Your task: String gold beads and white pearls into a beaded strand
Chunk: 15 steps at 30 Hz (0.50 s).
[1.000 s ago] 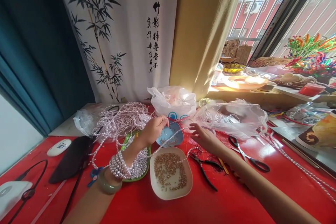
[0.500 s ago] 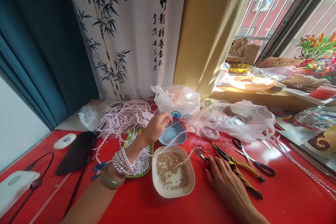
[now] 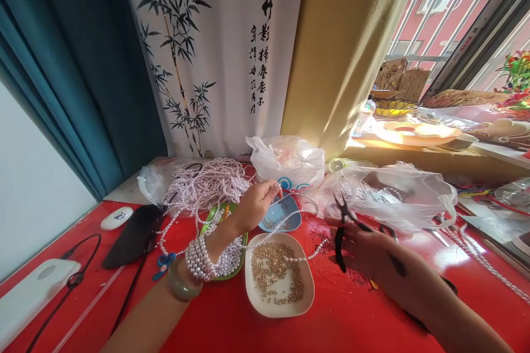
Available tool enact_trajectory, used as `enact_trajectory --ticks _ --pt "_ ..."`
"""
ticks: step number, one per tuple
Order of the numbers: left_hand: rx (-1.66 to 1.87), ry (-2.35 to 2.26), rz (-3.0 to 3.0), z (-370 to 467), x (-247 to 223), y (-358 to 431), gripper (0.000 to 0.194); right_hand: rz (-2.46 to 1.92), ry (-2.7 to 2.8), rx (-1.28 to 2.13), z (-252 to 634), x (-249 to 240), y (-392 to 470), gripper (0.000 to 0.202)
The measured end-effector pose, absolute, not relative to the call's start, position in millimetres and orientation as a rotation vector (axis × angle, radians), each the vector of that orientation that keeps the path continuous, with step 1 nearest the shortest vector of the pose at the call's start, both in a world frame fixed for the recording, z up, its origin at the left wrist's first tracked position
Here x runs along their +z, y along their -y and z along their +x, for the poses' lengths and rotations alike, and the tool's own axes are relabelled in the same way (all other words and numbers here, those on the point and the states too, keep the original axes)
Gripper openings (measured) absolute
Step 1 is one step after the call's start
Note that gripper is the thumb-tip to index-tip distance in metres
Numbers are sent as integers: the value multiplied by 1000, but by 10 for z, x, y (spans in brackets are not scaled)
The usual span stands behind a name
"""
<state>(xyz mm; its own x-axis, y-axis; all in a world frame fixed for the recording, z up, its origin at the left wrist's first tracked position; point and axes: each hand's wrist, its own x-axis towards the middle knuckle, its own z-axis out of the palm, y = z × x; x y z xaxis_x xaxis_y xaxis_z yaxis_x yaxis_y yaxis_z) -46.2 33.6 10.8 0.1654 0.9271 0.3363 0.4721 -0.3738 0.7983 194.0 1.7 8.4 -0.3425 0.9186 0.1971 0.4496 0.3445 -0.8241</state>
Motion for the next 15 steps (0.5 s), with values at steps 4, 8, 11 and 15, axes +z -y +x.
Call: enact_trajectory --ticks 4,8,11,15 --pt "1190 -1371 2067 -405 137 -278 29 -1232 1893 1313 1600 316 109 32" --pt "1195 -1449 2182 -337 157 -214 28 -1308 1876 1349 1408 397 115 21" --pt "1152 -1506 2247 -309 159 -193 28 -1297 1829 1376 1370 414 94 17" --pt "1142 -1510 2302 -303 138 -207 25 -1224 1817 1415 1355 418 91 11"
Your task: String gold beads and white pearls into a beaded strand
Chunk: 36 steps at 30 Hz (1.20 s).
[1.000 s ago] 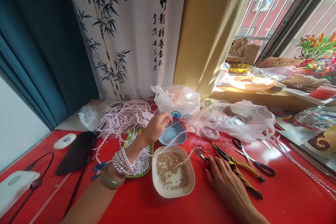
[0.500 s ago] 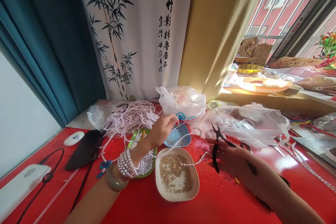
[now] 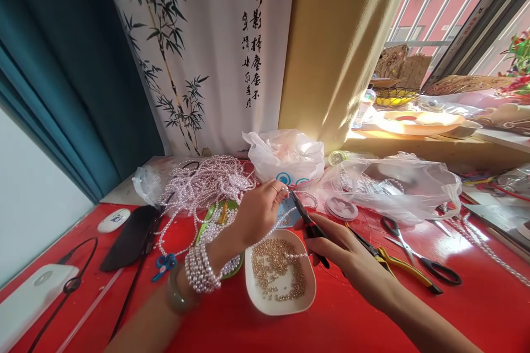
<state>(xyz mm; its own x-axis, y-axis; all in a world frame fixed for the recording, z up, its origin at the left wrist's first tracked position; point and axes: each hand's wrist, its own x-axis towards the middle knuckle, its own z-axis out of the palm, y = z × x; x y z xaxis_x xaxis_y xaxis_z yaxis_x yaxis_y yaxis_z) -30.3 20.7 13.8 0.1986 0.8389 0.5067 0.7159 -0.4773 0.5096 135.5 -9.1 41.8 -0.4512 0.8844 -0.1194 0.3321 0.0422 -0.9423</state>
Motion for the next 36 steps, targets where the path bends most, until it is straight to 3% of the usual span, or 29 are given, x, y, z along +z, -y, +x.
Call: enact_trajectory --ticks 11,18,22,28,30,33,36 --pt "1181 -1435 2285 -302 116 -212 21 -1180 1809 1339 1353 362 75 8" --pt "1144 -1265 1957 -311 197 -161 25 -1155 2030 1050 1399 310 64 12" --pt "1064 -1027 1591 -339 262 -145 28 -1087 2282 604 1438 197 35 13" --pt "845 -888 1363 -404 323 -170 28 -704 2406 -537 1646 51 -301 23" --pt "841 -904 1430 -411 313 -179 28 -676 2420 -721 1718 94 -414 26" --pt "989 -1019 1718 -400 286 -185 28 -872 2387 -508 1757 157 -445 35" --pt "1141 -1240 2046 -379 254 -190 28 -1104 2316 287 1711 147 -280 30"
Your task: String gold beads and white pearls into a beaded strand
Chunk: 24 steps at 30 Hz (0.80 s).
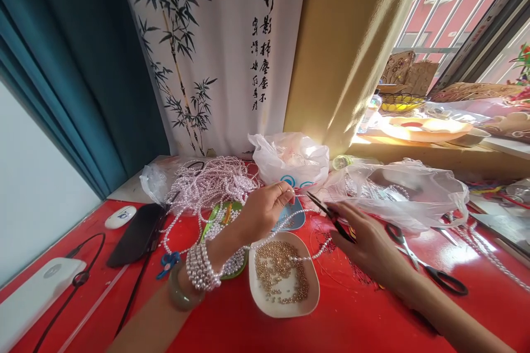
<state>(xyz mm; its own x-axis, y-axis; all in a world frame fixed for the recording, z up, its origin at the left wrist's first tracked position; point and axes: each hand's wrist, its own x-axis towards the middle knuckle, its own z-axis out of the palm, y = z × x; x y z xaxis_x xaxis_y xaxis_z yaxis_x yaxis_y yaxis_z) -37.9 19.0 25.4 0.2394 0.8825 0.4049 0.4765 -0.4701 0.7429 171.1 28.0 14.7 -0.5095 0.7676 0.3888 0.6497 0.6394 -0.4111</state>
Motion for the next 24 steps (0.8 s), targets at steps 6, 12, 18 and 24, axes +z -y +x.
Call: enact_trajectory --ticks 6,12,18,24 --pt "1333 -1460 2570 -360 92 -253 23 -1282 1586 1622 1509 176 226 28" --pt "1504 -1576 2948 -366 -29 -273 16 -1183 1352 1761 1386 295 258 30" --pt "1497 -1579 3135 -391 -68 -285 19 -1214 1366 1747 1356 399 214 23" --pt "1492 -1565 3202 -406 -101 -296 20 -1267 1448 1653 1324 474 217 12"
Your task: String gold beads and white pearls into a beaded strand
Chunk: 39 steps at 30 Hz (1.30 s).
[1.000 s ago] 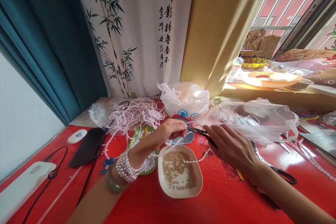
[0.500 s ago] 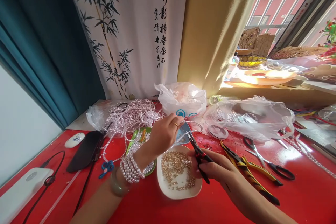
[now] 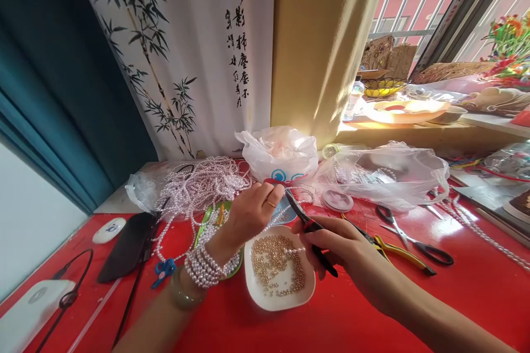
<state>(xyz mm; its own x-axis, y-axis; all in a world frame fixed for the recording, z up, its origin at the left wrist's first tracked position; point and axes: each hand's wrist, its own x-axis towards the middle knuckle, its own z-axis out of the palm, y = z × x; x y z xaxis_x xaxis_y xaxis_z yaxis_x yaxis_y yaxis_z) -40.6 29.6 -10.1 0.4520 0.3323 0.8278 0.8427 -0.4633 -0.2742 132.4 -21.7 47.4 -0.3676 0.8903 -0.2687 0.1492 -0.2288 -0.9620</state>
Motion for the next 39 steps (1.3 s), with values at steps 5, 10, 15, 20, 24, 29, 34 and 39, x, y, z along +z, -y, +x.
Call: enact_trajectory --ticks 5,10,15,20,24,29,34,39 --pt "-1107 1107 -2201 -369 -44 -247 17 -1263 1658 1482 1312 427 221 10" --pt "-1596 1626 -2730 -329 161 -145 29 -1184 2115 662 1367 141 104 14" --pt "-2234 2017 -3136 -360 275 -146 27 -1056 2381 -226 1557 -1 -270 25" --pt "-2156 1980 -3077 -399 172 -260 28 -1107 2345 -281 1615 75 -469 25" --pt "-1846 1902 -2766 -399 106 -298 30 -1253 2193 593 1521 -25 -283 15" --pt "-1508 1721 -2543 -367 77 -289 30 -1209 1760 1439 1361 49 57 14" --pt "-1354 1487 -2382 -353 -17 -335 23 -1156 1445 1677 1232 275 116 14" --pt "-1206 1339 -2277 -364 -80 -368 21 -1107 1349 1776 1202 304 43 12"
